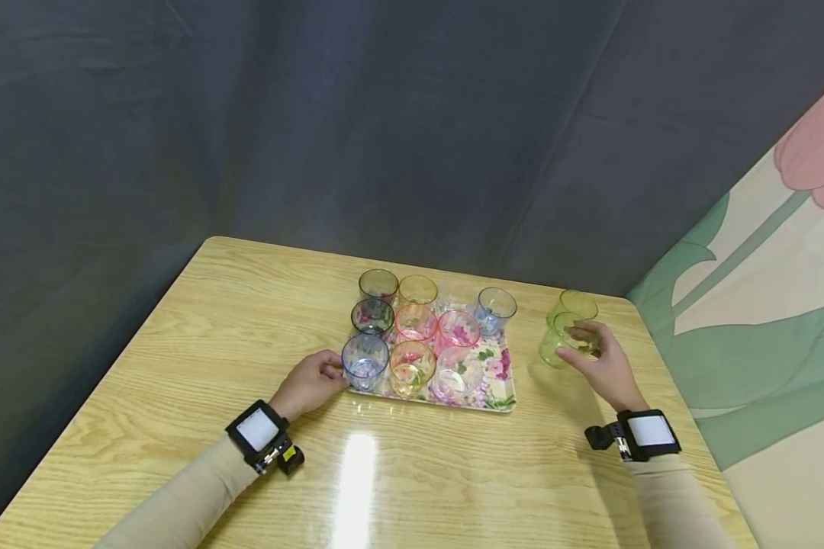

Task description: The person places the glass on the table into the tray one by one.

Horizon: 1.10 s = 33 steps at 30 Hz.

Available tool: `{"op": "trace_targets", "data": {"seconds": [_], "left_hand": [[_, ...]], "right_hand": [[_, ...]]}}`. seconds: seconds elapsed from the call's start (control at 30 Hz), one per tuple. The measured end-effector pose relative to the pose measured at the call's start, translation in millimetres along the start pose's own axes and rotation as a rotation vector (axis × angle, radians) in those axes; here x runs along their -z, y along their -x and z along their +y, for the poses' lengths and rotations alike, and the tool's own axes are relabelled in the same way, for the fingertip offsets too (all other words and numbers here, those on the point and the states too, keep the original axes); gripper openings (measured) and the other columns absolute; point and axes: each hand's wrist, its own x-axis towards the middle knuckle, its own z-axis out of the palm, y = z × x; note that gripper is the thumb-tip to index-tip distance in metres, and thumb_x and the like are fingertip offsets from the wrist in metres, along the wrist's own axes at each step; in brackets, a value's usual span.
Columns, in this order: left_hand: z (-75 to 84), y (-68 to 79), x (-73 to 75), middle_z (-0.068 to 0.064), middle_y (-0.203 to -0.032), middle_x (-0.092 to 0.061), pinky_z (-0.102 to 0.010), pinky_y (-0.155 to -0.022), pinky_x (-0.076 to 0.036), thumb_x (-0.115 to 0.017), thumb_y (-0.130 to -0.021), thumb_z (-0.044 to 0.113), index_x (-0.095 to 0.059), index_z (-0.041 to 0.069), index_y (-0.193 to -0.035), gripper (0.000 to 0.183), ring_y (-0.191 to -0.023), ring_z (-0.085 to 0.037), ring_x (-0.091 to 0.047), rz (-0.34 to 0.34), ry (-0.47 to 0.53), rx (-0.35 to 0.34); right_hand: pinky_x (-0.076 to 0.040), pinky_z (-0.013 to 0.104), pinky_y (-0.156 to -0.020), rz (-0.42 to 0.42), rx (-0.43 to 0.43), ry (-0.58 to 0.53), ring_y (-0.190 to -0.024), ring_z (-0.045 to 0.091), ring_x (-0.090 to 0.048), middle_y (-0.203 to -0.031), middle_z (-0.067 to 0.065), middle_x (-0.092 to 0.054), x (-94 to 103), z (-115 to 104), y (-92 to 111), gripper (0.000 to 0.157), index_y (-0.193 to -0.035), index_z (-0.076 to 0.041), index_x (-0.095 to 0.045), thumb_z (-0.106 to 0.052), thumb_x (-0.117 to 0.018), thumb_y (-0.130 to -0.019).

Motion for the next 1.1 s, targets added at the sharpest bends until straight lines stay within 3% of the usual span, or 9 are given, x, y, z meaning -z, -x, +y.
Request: {"op": "trace_targets", "data": {"seconds": [0.1, 0.23, 0.4, 0.57, 0.67, 1.1], "left_hand": [[0.8, 0.1, 0.2, -0.006, -0.09, -0.067, -0.027, -0.063, -0.044, -0.072, -0.088, 0.015, -0.065, 0.006, -0.111, 0.025, -0.075, -0.017, -0.057, 0.0, 0.003, 0.004], [1.5, 0.2, 0.4, -0.007, -0.091, -0.067, -0.027, -0.063, -0.044, -0.072, -0.088, 0.015, -0.065, 0.006, -0.111, 0.026, -0.075, -0.017, -0.057, -0.002, 0.003, 0.008], [2.0, 1.1, 0.3, -0.006, -0.091, -0.067, -0.027, -0.065, -0.045, -0.072, -0.088, 0.016, -0.066, 0.006, -0.111, 0.026, -0.077, -0.017, -0.058, -0.003, -0.002, 0.01], [1.5, 1.7, 0.2, -0.006, -0.092, -0.067, -0.027, -0.065, -0.045, -0.072, -0.088, 0.015, -0.066, 0.006, -0.111, 0.026, -0.077, -0.017, -0.058, 0.0, 0.001, 0.011], [0.9, 1.5, -0.3, -0.006, -0.092, -0.067, -0.027, -0.065, -0.045, -0.072, -0.088, 0.015, -0.066, 0.007, -0.111, 0.026, -0.077, -0.017, -0.058, 0.002, 0.0, 0.008], [-0.9, 0.6, -1.0, -0.006, -0.09, -0.067, -0.027, -0.064, -0.044, -0.072, -0.088, 0.015, -0.066, 0.007, -0.11, 0.025, -0.075, -0.016, -0.058, 0.006, -0.001, -0.002]], "right_hand": [[-0.036, 0.019, -0.08, -0.033, 0.02, 0.002, -0.112, -0.005, -0.047, -0.137, 0.025, -0.056, -13.1, -12.9, 0.9, 0.062, -0.144, -0.002, -0.04, -0.022, -0.07, -0.094], [-0.038, 0.02, -0.082, -0.078, 0.013, 0.0, -0.12, 0.019, -0.052, -0.138, 0.023, -0.056, -28.8, -26.7, 4.0, 0.067, -0.146, -0.003, -0.039, -0.024, -0.072, -0.092], [-0.04, 0.035, -0.09, -0.15, -0.028, -0.018, -0.129, 0.037, -0.049, -0.143, 0.022, -0.052, -44.3, -36.3, 9.4, 0.075, -0.15, -0.003, -0.033, -0.029, -0.073, -0.092], [-0.041, 0.054, -0.098, -0.192, -0.056, -0.038, -0.132, 0.04, -0.047, -0.144, 0.024, -0.049, -58.5, -39.2, 10.5, 0.08, -0.15, -0.001, -0.03, -0.033, -0.074, -0.09], [-0.042, 0.059, -0.1, -0.203, -0.071, -0.027, -0.133, 0.041, -0.047, -0.144, 0.025, -0.048, -66.4, -39.0, 9.8, 0.082, -0.15, -0.001, -0.03, -0.035, -0.075, -0.089], [-0.049, 0.048, -0.093, -0.206, -0.082, 0.001, -0.121, 0.037, -0.056, -0.135, 0.023, -0.055, -86.9, -42.3, 2.8, 0.084, -0.148, 0.0, -0.034, -0.038, -0.077, -0.086]]}}
